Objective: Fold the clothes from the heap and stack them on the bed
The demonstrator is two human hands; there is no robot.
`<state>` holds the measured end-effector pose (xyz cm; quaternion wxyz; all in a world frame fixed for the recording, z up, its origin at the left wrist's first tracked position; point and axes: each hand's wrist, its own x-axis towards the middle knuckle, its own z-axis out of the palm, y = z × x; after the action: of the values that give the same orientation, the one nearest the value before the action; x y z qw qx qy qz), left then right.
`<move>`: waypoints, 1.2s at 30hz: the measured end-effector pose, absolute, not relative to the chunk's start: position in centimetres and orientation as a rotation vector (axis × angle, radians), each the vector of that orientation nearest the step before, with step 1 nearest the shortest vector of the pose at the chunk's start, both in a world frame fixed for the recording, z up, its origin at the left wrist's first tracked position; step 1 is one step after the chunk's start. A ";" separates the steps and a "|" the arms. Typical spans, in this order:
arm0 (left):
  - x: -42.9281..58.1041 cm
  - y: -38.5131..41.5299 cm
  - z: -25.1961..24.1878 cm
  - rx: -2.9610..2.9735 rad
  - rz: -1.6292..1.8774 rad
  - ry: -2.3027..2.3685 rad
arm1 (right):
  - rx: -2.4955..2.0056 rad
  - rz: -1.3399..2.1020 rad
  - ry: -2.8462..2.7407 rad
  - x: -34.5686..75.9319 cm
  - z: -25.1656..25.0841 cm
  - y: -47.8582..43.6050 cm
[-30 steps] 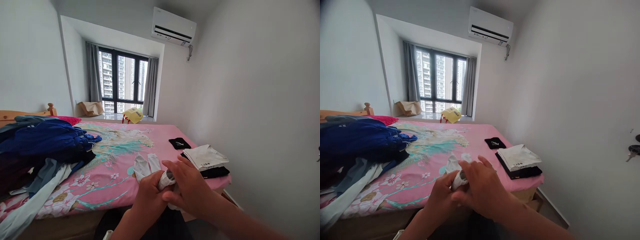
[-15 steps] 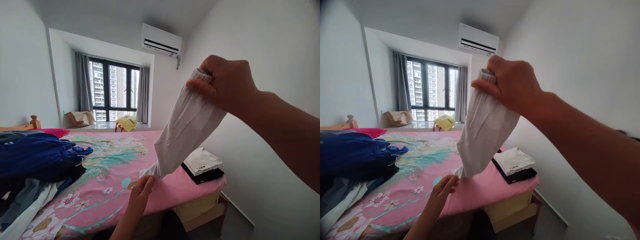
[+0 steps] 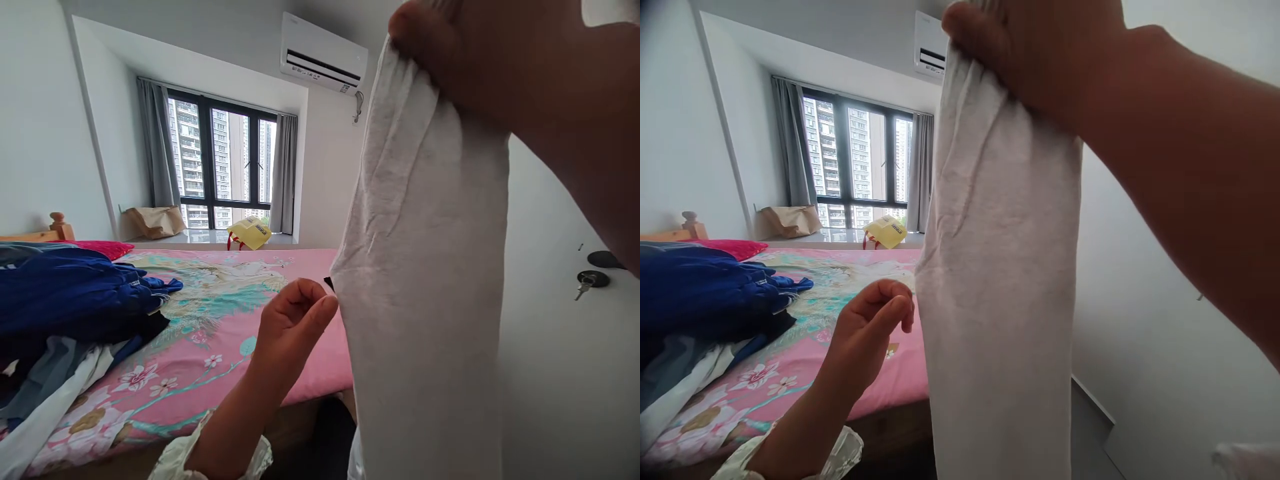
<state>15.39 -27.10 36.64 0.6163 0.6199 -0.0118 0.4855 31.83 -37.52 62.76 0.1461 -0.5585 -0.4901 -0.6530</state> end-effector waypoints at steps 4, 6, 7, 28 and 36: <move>15.4 -26.2 36.7 1.598 1.112 -0.051 | -1.569 -1.858 -1.324 33.1 63.0 -36.8; 15.2 -25.9 36.5 1.661 1.078 -0.049 | -1.560 -1.792 -1.293 33.2 62.7 -36.6; 15.1 -25.8 36.4 1.690 1.050 -0.039 | -1.555 -1.772 -1.288 33.2 62.5 -36.5; 11.9 -24.9 37.3 1.039 0.398 -0.187 | -1.493 -1.677 -1.327 30.9 60.4 -31.3; 9.9 -21.4 40.4 1.250 0.916 -0.100 | -1.408 -1.645 -1.252 30.6 61.4 -31.4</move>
<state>9.90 -21.42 40.41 0.7134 0.5639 -0.0450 0.4135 30.57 -31.43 61.36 0.3147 -0.5344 -0.4751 -0.6242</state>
